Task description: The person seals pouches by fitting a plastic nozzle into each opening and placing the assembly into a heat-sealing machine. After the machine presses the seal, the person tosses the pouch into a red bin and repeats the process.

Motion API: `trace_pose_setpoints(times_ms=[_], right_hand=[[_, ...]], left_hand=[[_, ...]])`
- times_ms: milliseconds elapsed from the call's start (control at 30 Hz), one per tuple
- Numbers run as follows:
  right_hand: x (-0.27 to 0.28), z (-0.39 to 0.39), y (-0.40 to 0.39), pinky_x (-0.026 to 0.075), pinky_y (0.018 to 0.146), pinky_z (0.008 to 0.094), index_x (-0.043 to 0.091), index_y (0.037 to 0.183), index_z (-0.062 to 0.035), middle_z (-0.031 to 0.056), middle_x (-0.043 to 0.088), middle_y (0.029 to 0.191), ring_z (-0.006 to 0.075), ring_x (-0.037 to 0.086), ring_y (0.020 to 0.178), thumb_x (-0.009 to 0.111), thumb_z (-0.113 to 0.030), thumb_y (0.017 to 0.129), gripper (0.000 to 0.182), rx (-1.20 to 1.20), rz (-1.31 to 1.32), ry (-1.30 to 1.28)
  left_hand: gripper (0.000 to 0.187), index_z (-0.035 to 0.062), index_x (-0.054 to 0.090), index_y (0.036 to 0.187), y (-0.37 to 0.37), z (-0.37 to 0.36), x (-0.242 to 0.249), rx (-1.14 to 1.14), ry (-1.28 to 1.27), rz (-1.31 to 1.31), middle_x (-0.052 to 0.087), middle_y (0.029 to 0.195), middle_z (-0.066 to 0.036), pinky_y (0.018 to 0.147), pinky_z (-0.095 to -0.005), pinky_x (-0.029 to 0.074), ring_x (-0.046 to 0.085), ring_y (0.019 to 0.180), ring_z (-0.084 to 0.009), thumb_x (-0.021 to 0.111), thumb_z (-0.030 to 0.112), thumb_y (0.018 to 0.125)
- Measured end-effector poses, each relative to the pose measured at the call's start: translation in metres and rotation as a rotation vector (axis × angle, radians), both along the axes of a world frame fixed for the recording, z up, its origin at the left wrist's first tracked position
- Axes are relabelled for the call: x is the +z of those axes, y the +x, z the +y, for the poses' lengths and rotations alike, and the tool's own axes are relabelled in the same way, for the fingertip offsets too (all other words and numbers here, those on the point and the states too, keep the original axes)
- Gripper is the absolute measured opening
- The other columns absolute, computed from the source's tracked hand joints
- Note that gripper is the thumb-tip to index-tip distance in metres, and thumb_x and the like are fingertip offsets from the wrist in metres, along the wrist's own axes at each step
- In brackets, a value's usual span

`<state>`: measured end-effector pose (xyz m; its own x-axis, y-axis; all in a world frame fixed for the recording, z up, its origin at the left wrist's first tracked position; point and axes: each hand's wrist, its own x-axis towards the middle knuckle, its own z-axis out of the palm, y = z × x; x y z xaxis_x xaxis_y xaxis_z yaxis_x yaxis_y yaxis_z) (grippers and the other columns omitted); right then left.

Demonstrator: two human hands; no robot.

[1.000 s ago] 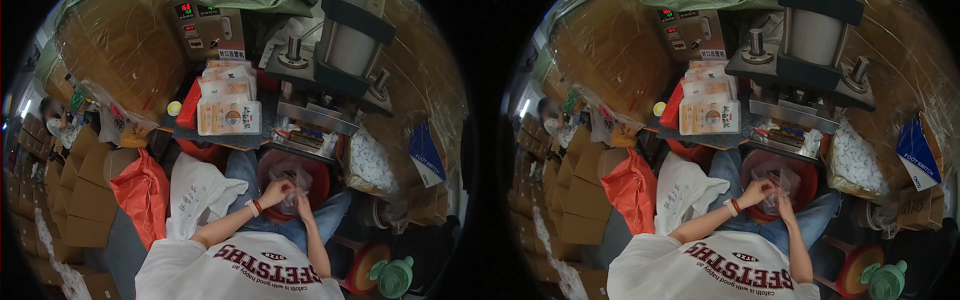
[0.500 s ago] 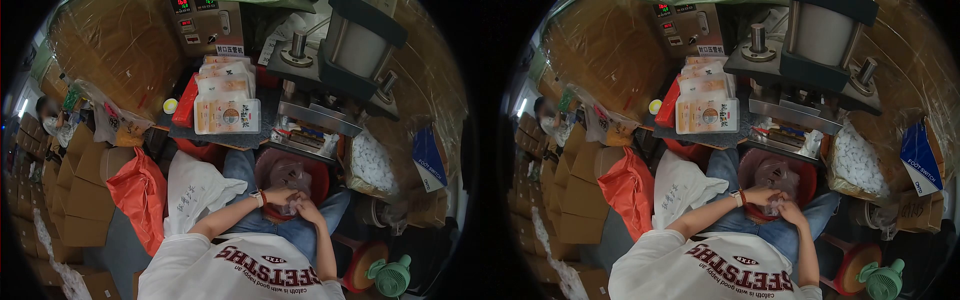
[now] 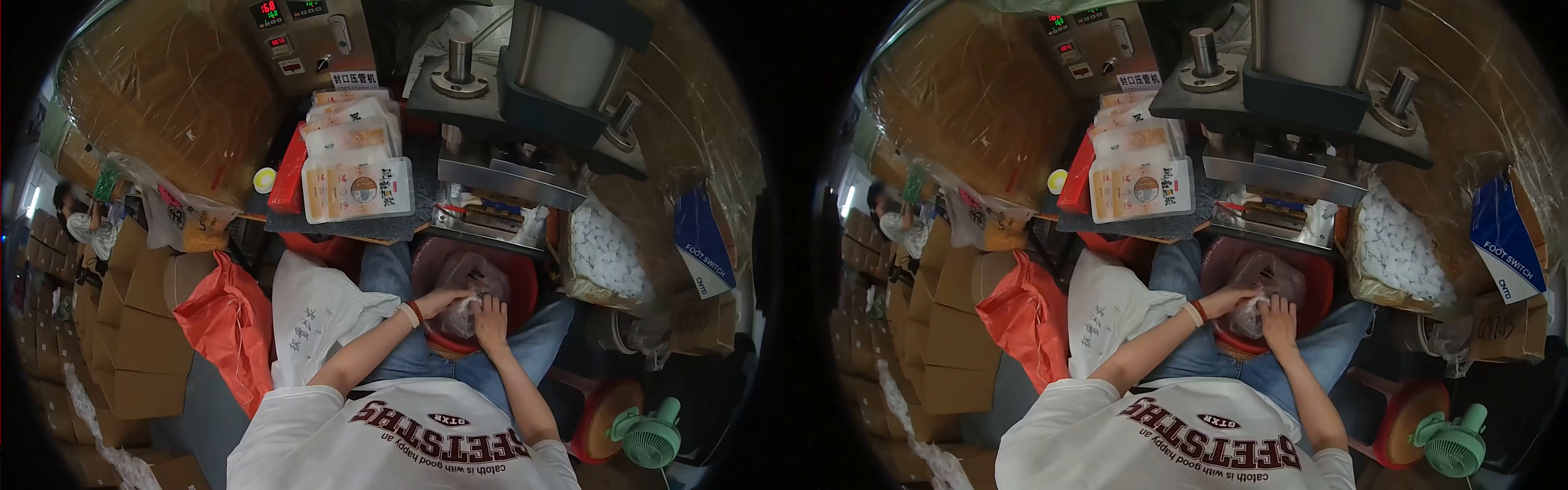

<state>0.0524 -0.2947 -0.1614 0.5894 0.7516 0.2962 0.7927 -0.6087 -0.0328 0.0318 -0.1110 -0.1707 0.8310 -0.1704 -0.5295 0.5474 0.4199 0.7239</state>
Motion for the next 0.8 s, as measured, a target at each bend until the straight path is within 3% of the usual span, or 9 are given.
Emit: trace_pose_setpoints(times_ms=[300,400,433,533,600,700,733,767,800], right_hand=[[-0.010,0.002,0.001,0.036,0.092,0.0473,0.060,0.105,-0.0102,0.0152,0.052,0.118,0.0313,0.047,0.112,0.051,-0.016,0.084,0.024,-0.070,0.093,-0.058],[-0.006,-0.001,0.000,0.032,0.098,0.0503,0.062,0.102,-0.0098,0.0151,0.050,0.126,0.0341,0.042,0.121,0.052,-0.014,0.083,0.022,0.010,0.043,0.028],[-0.001,-0.004,-0.004,0.031,0.099,0.0507,0.062,0.100,-0.0088,0.0141,0.049,0.128,0.0352,0.040,0.124,0.053,-0.013,0.084,0.019,0.080,0.166,0.072],[0.024,-0.015,-0.033,0.029,0.101,0.0504,0.063,0.094,-0.0066,0.0122,0.052,0.126,0.0357,0.039,0.125,0.053,-0.010,0.085,0.014,0.165,0.399,0.185],[0.024,-0.025,-0.050,0.028,0.102,0.0496,0.062,0.091,-0.0053,0.0112,0.056,0.120,0.0350,0.041,0.123,0.052,-0.010,0.086,0.012,0.186,0.507,0.261],[0.011,-0.038,-0.053,0.036,0.097,0.0418,0.059,0.087,-0.0043,0.0113,0.062,0.102,0.0296,0.051,0.113,0.053,-0.011,0.088,0.010,0.224,0.693,0.422],[0.001,-0.039,-0.047,0.039,0.092,0.0374,0.058,0.088,-0.0039,0.0107,0.062,0.096,0.0268,0.054,0.108,0.052,-0.011,0.089,0.009,0.191,0.943,0.630],[-0.007,-0.039,-0.041,0.043,0.088,0.0331,0.057,0.088,-0.0035,0.0100,0.063,0.089,0.0239,0.057,0.102,0.051,-0.010,0.090,0.009,0.154,1.188,0.842],[-0.011,-0.035,-0.033,0.043,0.088,0.0331,0.057,0.088,-0.0035,0.0100,0.063,0.089,0.0239,0.057,0.102,0.051,-0.010,0.090,0.009,0.151,1.184,0.846]], left_hand=[[0.019,0.0046,0.065,0.105,0.011,-0.017,-0.048,0.333,-0.388,0.241,0.065,0.101,-0.004,0.084,-0.0286,0.048,0.061,0.091,-0.0169,0.063,0.014,0.088],[0.017,0.0025,0.066,0.101,0.015,-0.017,-0.048,0.478,-0.291,0.305,0.065,0.102,-0.006,0.084,-0.0306,0.049,0.061,0.092,-0.0205,0.061,0.011,0.087],[0.017,0.0025,0.066,0.101,0.018,-0.013,-0.056,0.473,-0.296,0.307,0.065,0.102,-0.006,0.084,-0.0306,0.049,0.061,0.092,-0.0205,0.061,0.011,0.087],[0.026,0.0020,0.063,0.108,0.037,0.003,-0.108,0.595,-0.168,0.410,0.064,0.104,-0.011,0.087,-0.0315,0.047,0.061,0.093,-0.0236,0.063,0.016,0.086],[0.025,0.0012,0.062,0.108,0.045,0.024,-0.170,0.607,0.182,0.266,0.063,0.105,-0.013,0.082,-0.0337,0.049,0.061,0.094,-0.0240,0.059,0.017,0.088],[0.026,0.0001,0.060,0.108,0.054,0.025,-0.258,0.590,0.703,0.063,0.061,0.107,-0.015,0.075,-0.0371,0.053,0.061,0.096,-0.0247,0.054,0.018,0.090],[0.026,0.0001,0.060,0.108,0.058,0.024,-0.209,0.584,0.702,0.062,0.061,0.107,-0.015,0.075,-0.0371,0.053,0.061,0.096,-0.0247,0.054,0.018,0.090],[0.024,-0.0005,0.061,0.105,0.047,0.013,-0.152,0.566,0.472,0.137,0.063,0.106,-0.014,0.072,-0.0370,0.054,0.062,0.093,-0.0234,0.054,0.016,0.090],[0.022,-0.0011,0.062,0.103,0.032,-0.006,-0.088,0.543,0.243,0.209,0.064,0.104,-0.013,0.069,-0.0370,0.054,0.063,0.090,-0.0221,0.054,0.015,0.089]])
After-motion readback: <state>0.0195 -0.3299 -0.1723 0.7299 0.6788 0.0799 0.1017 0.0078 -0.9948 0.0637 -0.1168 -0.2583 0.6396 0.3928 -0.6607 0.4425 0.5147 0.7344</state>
